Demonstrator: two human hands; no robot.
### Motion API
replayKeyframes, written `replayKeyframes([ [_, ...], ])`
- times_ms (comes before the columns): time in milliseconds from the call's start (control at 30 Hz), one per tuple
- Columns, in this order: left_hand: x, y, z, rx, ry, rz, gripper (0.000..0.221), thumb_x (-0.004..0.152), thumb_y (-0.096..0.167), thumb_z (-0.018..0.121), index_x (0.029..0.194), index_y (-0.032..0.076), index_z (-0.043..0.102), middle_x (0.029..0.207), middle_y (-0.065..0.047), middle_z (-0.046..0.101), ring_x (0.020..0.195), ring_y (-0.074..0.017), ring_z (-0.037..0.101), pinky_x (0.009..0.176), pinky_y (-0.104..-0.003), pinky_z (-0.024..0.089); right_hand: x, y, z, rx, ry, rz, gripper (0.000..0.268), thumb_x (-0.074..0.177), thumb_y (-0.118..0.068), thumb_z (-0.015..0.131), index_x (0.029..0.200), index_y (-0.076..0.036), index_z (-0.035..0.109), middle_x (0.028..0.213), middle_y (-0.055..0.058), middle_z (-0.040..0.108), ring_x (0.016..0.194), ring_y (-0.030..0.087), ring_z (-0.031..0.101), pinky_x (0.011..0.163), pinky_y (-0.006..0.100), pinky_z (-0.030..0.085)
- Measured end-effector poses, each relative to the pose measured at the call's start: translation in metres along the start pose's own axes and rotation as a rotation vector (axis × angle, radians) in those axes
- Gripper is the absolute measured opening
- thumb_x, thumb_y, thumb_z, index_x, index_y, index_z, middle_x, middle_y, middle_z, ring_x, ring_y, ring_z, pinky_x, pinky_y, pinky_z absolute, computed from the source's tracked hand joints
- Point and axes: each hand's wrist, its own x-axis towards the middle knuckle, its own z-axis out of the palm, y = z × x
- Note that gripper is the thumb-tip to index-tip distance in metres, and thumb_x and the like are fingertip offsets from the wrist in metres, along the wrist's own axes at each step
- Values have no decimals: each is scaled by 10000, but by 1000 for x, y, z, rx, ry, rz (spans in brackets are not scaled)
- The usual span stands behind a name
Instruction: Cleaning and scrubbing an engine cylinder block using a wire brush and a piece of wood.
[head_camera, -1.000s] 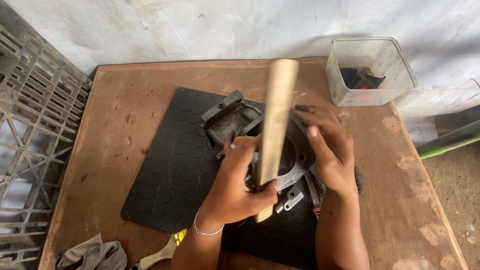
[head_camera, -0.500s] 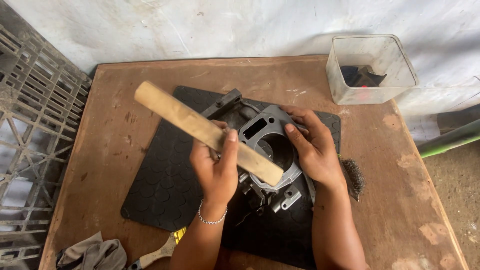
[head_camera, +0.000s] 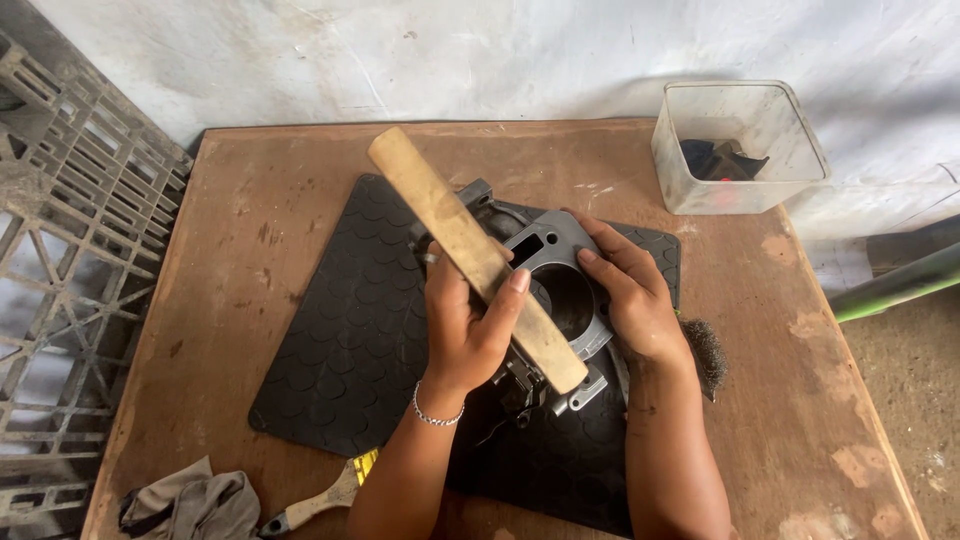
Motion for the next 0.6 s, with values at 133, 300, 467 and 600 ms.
replayKeyframes([
  [133,2,-14,-6,16,14,60,239,925,246,700,956,22,624,908,-149,686,883,-295,591,876,-440,431,-8,-18,21,5,50,-3,448,942,-86,549,1369,39,604,1346,210,645,1309,277,554,1131,480,410],
  [300,15,-40,-12,-267,-123,38,238,929,264,706,940,40,627,902,-158,684,811,-241,613,809,-415,494,-13,10,19,98,154,52,339,924,-33,507,1257,18,543,1353,206,586,1299,304,517,1103,443,401],
  [467,8,-41,-20,-299,-94,63,241,919,248,713,955,31,614,928,-173,674,834,-254,634,802,-438,509,-11,1,29,176,163,60,248,898,-4,552,1136,-26,485,1319,209,591,1221,303,555,1004,434,457],
  [600,5,-41,-24,-304,-112,50,270,886,280,727,929,39,613,915,-164,662,818,-244,622,807,-427,503,-13,-1,31,140,202,64,265,864,33,617,1109,3,519,1252,199,630,1153,283,599,937,399,496],
])
